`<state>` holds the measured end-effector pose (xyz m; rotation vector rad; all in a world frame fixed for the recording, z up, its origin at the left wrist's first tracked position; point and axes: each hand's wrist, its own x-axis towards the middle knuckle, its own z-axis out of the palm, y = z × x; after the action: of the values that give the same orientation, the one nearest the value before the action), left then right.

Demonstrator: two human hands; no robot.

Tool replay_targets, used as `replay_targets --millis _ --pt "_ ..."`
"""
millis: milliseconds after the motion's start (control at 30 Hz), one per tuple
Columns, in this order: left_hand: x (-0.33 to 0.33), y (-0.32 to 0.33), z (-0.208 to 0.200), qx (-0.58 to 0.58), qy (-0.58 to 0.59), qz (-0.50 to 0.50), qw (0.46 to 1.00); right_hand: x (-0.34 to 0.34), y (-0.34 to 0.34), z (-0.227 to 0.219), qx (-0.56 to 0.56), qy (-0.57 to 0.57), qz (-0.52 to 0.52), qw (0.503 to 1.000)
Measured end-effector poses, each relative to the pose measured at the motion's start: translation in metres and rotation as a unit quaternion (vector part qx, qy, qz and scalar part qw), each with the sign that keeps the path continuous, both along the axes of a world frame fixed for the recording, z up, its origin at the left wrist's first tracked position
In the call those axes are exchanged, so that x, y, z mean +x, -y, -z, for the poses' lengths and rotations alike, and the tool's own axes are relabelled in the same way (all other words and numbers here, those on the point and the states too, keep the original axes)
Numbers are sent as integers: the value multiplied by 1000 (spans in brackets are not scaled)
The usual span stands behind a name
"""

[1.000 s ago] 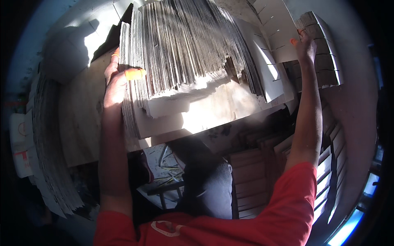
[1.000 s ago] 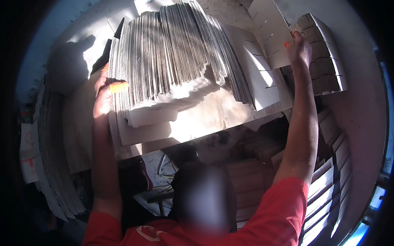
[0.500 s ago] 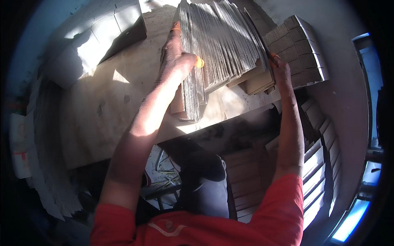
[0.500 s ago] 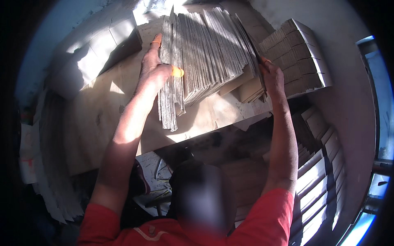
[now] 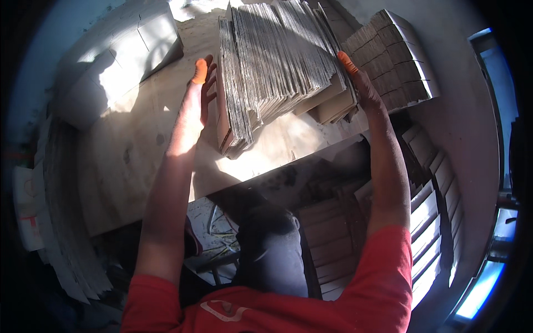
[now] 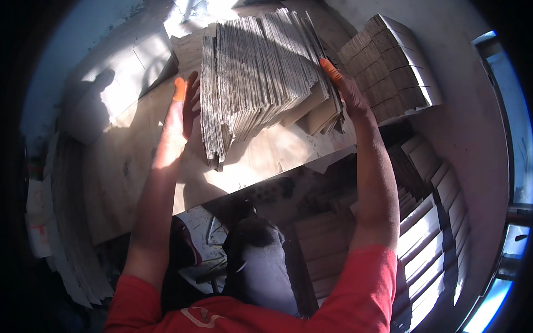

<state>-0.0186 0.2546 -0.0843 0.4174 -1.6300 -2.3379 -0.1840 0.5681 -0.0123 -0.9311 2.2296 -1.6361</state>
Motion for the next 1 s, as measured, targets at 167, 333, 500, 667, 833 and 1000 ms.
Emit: replay_targets --millis 167,333,500,667,833,1000 --pt "9 -23 -29 -7 -50 68 996 -7 9 -1 -15 258 68 964" --pt "11 -66 -26 -82 -142 148 975 -14 -55 -21 -56 215 3 975" --pt "-2 -140 -39 -38 -19 148 988 -52 -115 -33 276 -47 218 935" --pt "-9 -131 -12 -88 32 93 991 -54 -97 -21 418 -196 275 843" --pt "12 -146 -10 -83 62 126 987 -90 -114 -25 373 -36 229 898" --pt "14 -167 2 -99 -14 125 987 -11 -80 -51 222 -186 356 889"
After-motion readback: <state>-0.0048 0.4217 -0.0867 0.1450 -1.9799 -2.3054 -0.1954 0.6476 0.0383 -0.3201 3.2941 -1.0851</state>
